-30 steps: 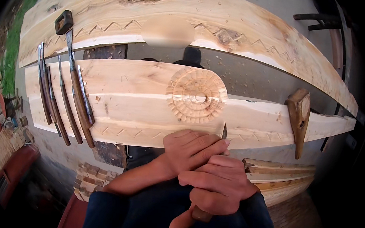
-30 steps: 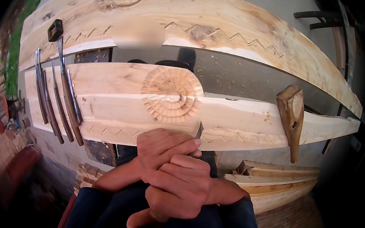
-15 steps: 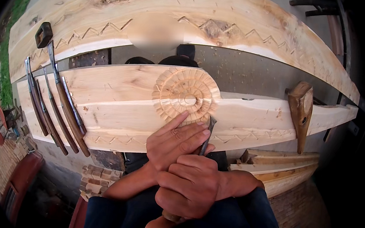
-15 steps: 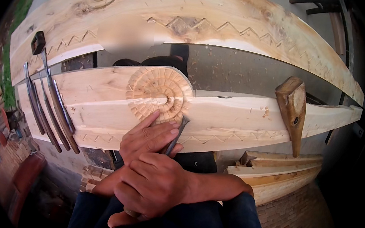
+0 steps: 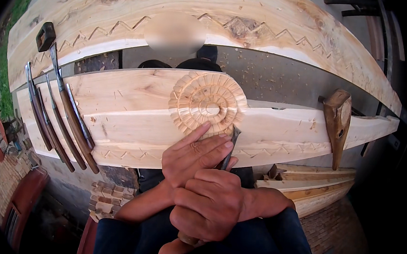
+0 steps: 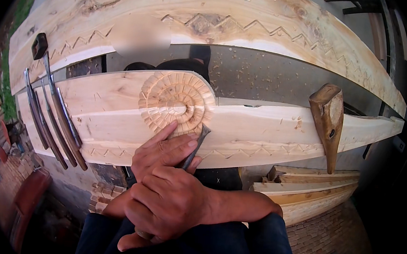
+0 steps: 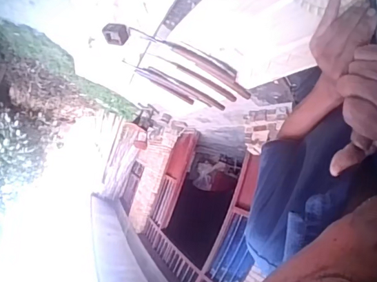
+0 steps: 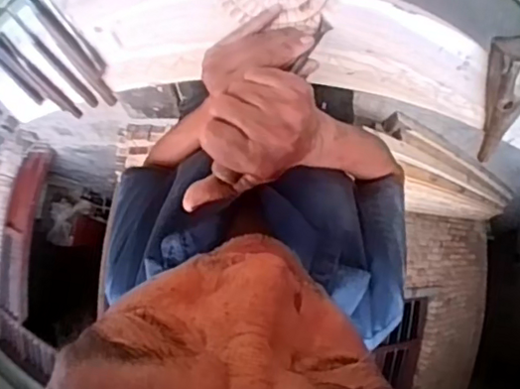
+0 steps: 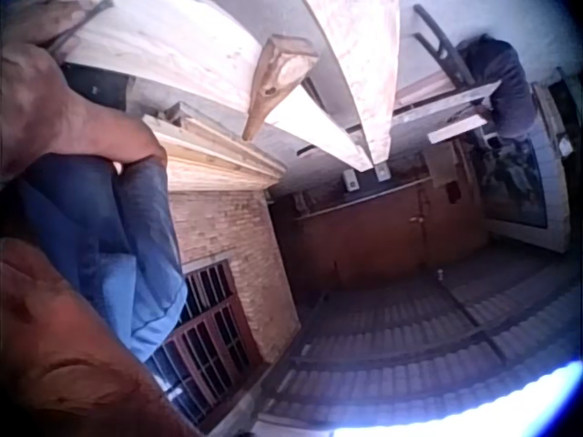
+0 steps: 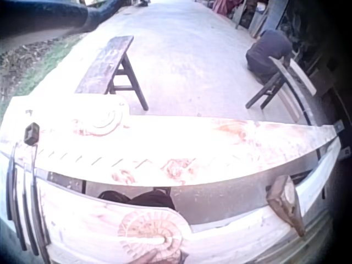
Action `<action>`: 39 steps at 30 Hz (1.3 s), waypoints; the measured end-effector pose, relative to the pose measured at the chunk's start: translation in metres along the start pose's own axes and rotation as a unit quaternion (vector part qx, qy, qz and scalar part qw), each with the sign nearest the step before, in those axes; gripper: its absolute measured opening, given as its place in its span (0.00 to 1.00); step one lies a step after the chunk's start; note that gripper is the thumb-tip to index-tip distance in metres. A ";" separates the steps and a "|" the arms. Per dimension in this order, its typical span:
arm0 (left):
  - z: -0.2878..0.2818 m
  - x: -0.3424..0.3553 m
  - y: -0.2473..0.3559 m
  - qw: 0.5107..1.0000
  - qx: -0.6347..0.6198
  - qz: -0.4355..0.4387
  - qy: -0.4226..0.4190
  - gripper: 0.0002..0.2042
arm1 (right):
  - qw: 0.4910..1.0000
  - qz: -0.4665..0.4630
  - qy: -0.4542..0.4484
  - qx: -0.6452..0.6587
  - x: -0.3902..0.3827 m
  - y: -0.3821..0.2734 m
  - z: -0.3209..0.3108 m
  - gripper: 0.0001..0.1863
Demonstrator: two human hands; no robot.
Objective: The person carves a circular decorative pattern on a long wooden board using a chisel, holding the tool with both hands and applying pressure to shave off small pieces of wood.
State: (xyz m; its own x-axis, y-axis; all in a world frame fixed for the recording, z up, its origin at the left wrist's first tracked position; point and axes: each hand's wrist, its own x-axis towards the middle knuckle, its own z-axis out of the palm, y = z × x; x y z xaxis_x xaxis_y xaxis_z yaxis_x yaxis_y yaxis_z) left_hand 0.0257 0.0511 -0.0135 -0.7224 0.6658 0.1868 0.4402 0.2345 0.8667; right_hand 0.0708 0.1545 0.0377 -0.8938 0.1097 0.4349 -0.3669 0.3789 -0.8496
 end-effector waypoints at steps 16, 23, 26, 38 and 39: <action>0.001 -0.001 -0.003 1.000 0.000 0.003 0.000 0.13 | 0.998 -0.018 -0.034 0.053 -0.002 0.007 -0.011 0.36; 0.005 -0.001 -0.006 0.999 -0.023 0.017 0.030 0.14 | 0.998 -0.059 -0.019 0.001 -0.006 0.009 0.003 0.33; 0.005 -0.004 -0.006 0.999 -0.017 0.033 0.029 0.16 | 0.994 -0.084 -0.056 -0.038 -0.014 0.006 0.001 0.32; 0.009 -0.013 -0.011 0.996 -0.035 0.084 0.007 0.19 | 0.989 -0.088 -0.084 -0.083 -0.025 -0.012 -0.018 0.35; 0.009 -0.014 -0.010 0.996 -0.035 0.082 0.010 0.19 | 0.989 -0.088 -0.087 -0.081 -0.024 -0.011 -0.018 0.35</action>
State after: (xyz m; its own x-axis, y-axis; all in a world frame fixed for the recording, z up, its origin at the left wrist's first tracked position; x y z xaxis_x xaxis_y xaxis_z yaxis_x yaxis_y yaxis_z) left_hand 0.0360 0.0461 -0.0289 -0.6549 0.6764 0.3370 0.5149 0.0730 0.8541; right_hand 0.1015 0.1644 0.0423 -0.8559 -0.1255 0.5017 -0.4870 0.5219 -0.7003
